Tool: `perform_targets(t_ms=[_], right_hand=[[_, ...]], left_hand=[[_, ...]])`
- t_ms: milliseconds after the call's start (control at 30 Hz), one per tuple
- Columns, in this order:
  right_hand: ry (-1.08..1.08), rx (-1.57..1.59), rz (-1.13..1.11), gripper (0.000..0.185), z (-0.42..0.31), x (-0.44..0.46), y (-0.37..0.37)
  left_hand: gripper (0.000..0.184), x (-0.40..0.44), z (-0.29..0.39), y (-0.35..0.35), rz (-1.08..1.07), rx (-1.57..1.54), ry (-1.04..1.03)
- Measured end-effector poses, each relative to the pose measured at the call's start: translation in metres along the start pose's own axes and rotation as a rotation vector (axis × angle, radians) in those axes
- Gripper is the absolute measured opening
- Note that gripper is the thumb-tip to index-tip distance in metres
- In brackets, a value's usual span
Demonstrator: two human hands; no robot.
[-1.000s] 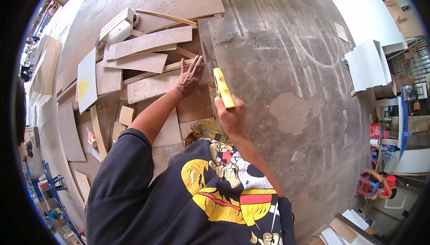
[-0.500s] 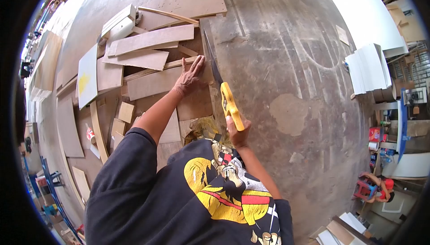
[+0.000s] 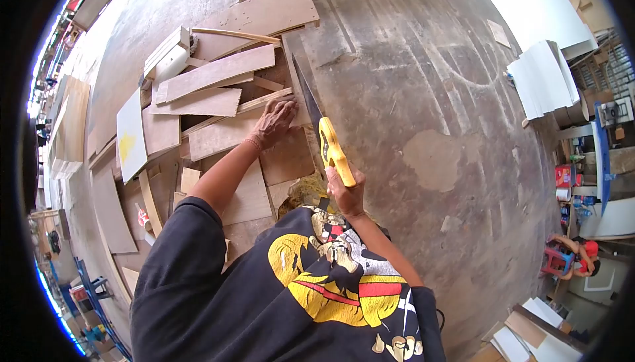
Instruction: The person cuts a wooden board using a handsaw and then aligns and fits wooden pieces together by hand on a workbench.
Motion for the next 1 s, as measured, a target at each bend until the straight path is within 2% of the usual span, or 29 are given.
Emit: perform_targets(t_ms=[33,100,200,333,400,467,500,633,933,1000], right_hand=[[-0.007,0.000,-0.007,0.009,0.000,-0.001,-0.004],[0.287,-0.421,0.009,0.010,-0.026,-0.008,-0.010],[0.355,-0.512,-0.043,0.011,-0.015,-0.008,-0.018],[0.325,-0.549,-0.006,0.012,-0.017,-0.009,-0.014],[0.240,-0.504,-0.015,0.010,-0.016,-0.013,-0.013],[0.384,-0.607,-0.049,0.010,-0.037,-0.036,-0.014],[0.250,-0.496,-0.026,0.010,-0.025,-0.040,0.000],[0.156,-0.473,-0.042,0.011,-0.006,-0.045,0.014],[0.297,-0.664,-0.052,0.011,0.003,-0.052,0.015],[0.296,-0.619,-0.070,0.009,0.003,-0.051,0.015]], left_hand=[[0.049,-0.001,-0.001,0.002,-0.004,0.001,0.009],[0.050,-0.001,0.004,0.003,-0.003,-0.004,0.009],[0.053,0.001,0.004,0.004,0.011,0.038,0.013],[0.054,0.001,0.007,0.001,0.030,0.086,0.023],[0.054,0.001,0.003,0.001,-0.034,0.041,0.046],[0.054,-0.001,0.001,-0.004,-0.001,0.067,0.043],[0.055,-0.002,0.003,-0.003,0.031,0.099,0.031],[0.053,-0.001,0.002,0.001,0.025,0.099,0.054],[0.055,0.001,0.000,0.001,-0.004,0.051,0.074],[0.055,0.001,0.000,0.000,-0.005,0.046,0.073]])
Point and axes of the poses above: each hand's wrist, its own x-axis towards the middle knuckle, its own y-axis out of the back of the hand, z = x × y, the point moved 10 cm from there along x, towards the middle knuckle, and after that the axes turned 3 degrees about z, right-handed, at the moved point
